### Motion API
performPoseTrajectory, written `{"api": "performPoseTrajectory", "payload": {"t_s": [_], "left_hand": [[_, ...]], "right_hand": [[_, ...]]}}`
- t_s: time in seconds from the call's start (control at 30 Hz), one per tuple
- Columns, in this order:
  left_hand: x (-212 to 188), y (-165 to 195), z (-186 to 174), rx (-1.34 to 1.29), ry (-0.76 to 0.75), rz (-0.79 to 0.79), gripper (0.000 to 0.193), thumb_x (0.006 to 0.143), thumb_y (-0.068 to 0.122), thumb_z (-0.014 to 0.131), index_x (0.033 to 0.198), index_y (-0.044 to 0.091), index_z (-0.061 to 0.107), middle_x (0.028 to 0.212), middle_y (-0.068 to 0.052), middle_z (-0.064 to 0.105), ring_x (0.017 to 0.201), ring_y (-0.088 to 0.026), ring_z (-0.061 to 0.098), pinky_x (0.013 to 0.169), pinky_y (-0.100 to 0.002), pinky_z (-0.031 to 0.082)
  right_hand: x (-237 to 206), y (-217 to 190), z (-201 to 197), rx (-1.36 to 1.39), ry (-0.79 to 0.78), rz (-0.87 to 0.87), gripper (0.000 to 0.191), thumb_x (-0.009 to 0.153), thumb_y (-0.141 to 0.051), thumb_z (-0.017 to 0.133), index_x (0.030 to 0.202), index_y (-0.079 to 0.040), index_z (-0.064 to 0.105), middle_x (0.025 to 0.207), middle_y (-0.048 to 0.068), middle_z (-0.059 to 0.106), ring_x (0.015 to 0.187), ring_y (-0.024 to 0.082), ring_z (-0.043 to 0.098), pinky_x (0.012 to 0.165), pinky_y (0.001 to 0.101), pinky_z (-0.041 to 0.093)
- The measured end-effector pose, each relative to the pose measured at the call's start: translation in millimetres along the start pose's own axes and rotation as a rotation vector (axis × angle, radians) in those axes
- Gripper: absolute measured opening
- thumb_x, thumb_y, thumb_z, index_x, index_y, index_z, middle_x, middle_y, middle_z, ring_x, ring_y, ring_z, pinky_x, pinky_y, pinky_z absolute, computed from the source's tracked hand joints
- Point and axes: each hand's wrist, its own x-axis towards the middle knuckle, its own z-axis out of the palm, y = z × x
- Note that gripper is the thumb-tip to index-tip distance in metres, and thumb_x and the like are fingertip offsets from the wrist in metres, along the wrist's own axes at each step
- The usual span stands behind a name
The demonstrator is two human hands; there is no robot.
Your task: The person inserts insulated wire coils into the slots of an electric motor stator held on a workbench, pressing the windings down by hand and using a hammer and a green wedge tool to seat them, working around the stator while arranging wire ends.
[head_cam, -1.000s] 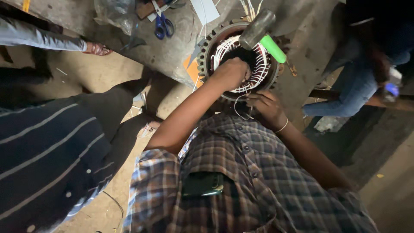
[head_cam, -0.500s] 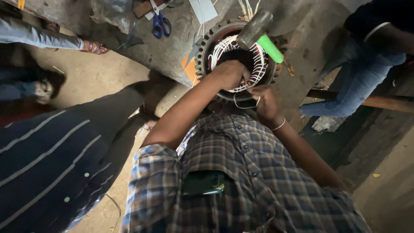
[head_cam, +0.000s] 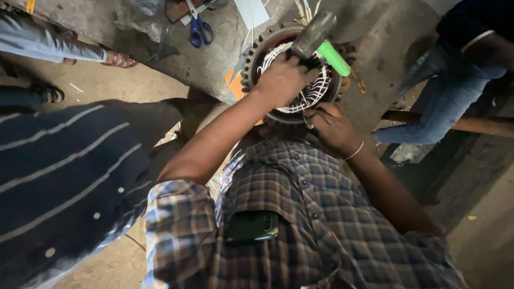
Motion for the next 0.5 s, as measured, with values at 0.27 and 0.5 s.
{"api": "performPoseTrajectory", "payload": {"t_s": [0.27,0.5], "left_hand": [[7,3,5,-0.256,-0.093,-0.135,0.029,0.097,0.023,0.064,0.125,0.017,0.061,0.099,-0.012,0.071,0.099,-0.031,0.068,0.094,-0.047,0.051],[21,27,-27,0.226,0.265,0.335,0.034,0.100,0.017,0.059,0.133,0.022,0.065,0.111,-0.009,0.074,0.114,-0.029,0.067,0.113,-0.048,0.040]], "right_hand": [[-4,2,1,-0.169,-0.083,-0.036,0.032,0.076,-0.010,0.069,0.107,-0.008,0.062,0.127,0.009,0.069,0.121,0.032,0.059,0.097,0.0464,0.052],[-4,29,20,0.555,0.106,0.375,0.044,0.095,-0.005,0.062,0.138,-0.002,0.051,0.127,0.014,0.063,0.113,0.030,0.065,0.093,0.0407,0.056]]}}
